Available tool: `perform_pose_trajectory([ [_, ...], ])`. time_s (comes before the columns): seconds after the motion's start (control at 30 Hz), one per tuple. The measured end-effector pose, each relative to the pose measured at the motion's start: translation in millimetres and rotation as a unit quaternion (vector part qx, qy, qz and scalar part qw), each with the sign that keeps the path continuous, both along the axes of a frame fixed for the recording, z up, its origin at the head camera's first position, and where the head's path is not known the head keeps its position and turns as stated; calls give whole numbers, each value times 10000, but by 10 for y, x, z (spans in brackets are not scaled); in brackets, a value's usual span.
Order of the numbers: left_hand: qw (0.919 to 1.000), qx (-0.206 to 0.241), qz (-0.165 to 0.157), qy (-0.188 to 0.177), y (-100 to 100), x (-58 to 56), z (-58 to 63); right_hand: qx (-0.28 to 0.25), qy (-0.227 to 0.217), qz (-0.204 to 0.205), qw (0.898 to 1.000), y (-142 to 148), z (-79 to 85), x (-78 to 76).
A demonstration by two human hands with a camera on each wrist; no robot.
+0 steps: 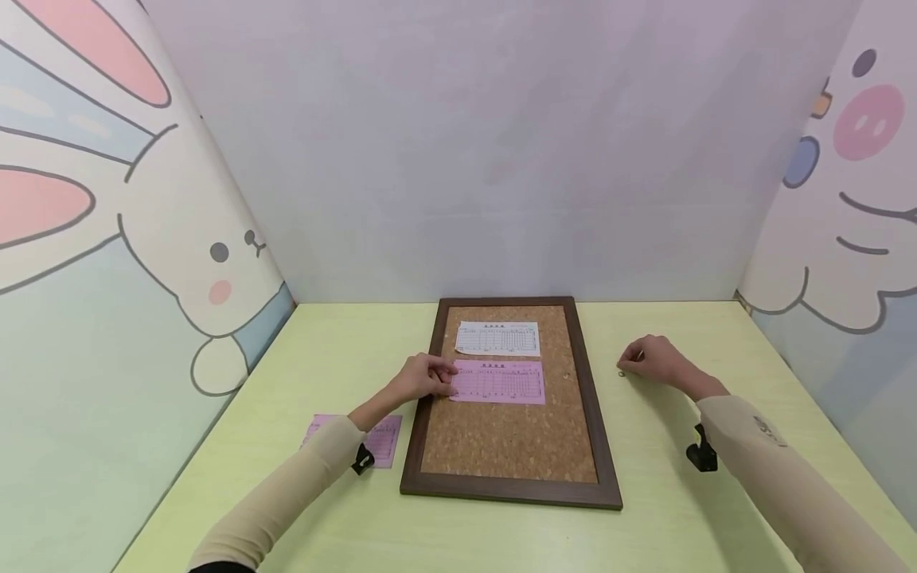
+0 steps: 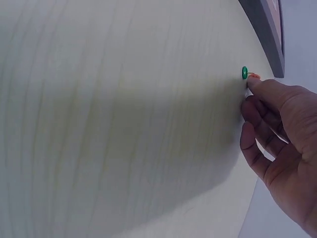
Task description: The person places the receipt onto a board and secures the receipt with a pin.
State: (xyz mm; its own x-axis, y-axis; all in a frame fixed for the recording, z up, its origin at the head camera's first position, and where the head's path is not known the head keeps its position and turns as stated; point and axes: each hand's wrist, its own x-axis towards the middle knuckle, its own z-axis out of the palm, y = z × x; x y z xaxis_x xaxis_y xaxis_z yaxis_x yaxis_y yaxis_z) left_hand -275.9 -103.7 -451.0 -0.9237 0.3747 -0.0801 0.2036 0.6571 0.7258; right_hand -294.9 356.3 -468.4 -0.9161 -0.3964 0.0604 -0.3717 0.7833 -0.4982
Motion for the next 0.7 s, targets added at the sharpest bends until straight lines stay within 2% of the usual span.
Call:
perform_pose_trajectory([
  [0.17,10000,19,-2,14,2,8,6,-6,47,-12,10000,2,-15,15],
  [0.33,10000,29,-24,-1,5,2,-7,-336,-225,-158,9991,9,-37,82],
  [0.5,9999,70,-85,13,0,-3,-23,-835,-597,-517,9934,52,-81,121],
  [0.7,10000,54,-68,-6,-9,-15,-9,-1343,-810,-816,9842,53,-69,115],
])
